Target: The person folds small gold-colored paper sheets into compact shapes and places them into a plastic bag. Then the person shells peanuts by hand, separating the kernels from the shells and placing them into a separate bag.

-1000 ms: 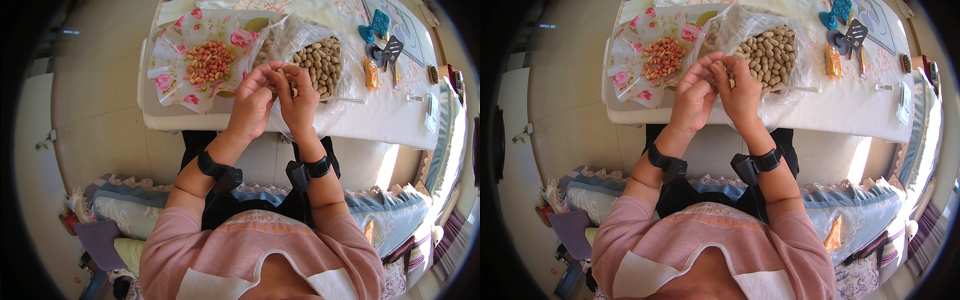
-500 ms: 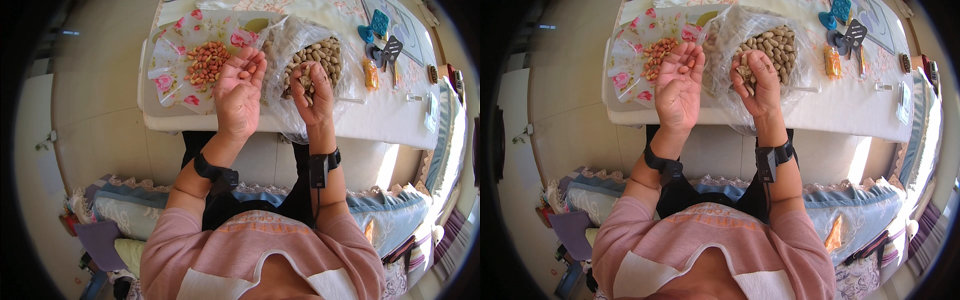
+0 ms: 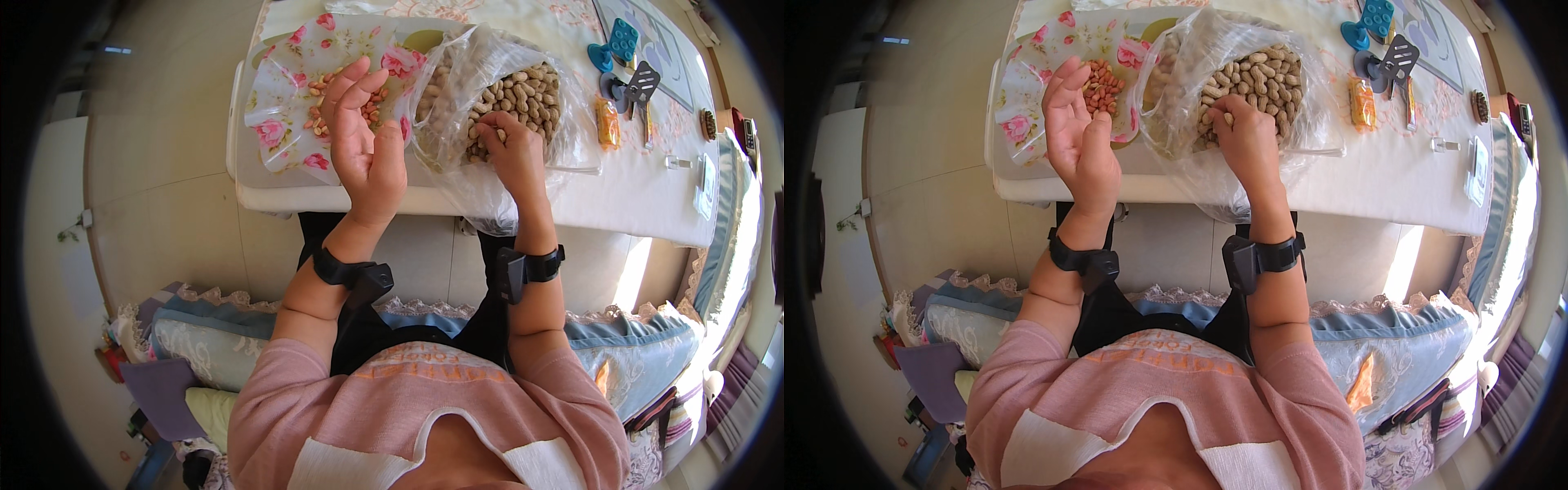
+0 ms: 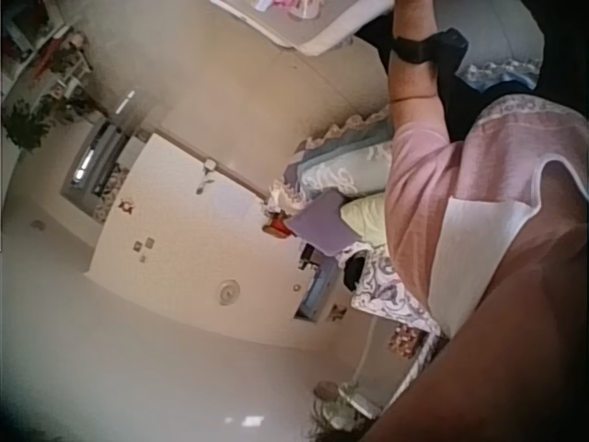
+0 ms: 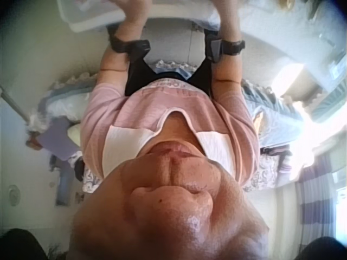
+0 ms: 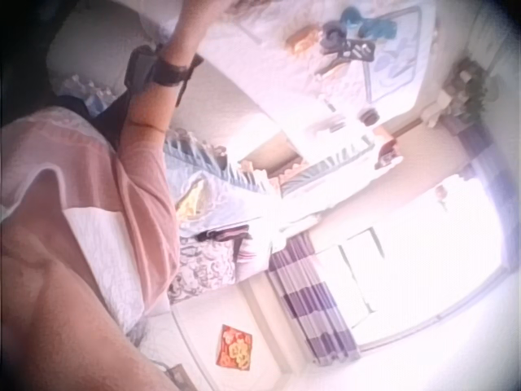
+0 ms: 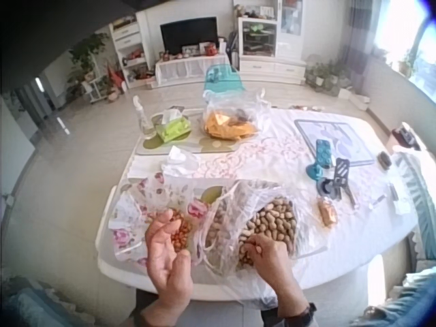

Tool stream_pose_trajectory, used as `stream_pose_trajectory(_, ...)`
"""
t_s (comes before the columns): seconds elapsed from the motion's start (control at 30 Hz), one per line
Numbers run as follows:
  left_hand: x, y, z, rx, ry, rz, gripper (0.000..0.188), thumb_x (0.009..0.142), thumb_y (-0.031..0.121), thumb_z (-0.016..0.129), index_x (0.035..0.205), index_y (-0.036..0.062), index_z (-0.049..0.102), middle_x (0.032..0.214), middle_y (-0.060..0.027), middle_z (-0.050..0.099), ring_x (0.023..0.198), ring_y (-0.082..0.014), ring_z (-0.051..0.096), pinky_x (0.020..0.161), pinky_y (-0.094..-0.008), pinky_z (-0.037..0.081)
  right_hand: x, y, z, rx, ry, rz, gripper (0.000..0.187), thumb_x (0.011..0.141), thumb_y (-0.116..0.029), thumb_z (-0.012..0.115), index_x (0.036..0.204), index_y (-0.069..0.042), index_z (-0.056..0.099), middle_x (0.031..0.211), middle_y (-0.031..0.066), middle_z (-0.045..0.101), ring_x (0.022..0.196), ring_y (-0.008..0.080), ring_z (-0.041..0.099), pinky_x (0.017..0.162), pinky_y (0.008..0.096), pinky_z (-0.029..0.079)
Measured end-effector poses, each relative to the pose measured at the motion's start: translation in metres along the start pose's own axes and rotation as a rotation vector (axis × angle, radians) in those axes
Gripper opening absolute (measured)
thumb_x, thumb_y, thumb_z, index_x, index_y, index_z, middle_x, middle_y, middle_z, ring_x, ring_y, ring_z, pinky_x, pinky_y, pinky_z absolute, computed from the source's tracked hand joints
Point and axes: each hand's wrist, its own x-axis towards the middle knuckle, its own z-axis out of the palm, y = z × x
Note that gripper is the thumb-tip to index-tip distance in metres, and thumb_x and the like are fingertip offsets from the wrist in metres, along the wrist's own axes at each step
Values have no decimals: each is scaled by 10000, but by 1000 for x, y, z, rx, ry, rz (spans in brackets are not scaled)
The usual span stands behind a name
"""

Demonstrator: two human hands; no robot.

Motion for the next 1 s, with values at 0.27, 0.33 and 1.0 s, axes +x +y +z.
stream_pose_trajectory(0.27,-9,1,11,63,-95,29,388,781,-57,475,1159,-13,552,1304,-137,455,1261,-260,401,1074,-399,339,-6,-3,15,-246,-89,-79,168,833,-183,651,965,-90,602,768,167,667,750,379,649,663,473,514)
stream_pose_trajectory(0.33,-11,0,13,84,-107,31,366,784,-47,481,1135,-16,577,1301,-141,463,1235,-259,418,1041,-385,366,-8,-3,17,-204,-78,-76,161,822,-181,651,944,-87,600,785,180,665,753,381,650,660,484,507)
stream_pose_trajectory(1.0,-30,-9,31,-170,-227,-504,129,868,-48,643,990,-14,617,926,-57,624,789,-101,642,695,-231,531,-2,-20,-21,1246,-415,253,192,901,-127,673,1038,-47,565,723,-13,589,517,28,435,427,185,273)
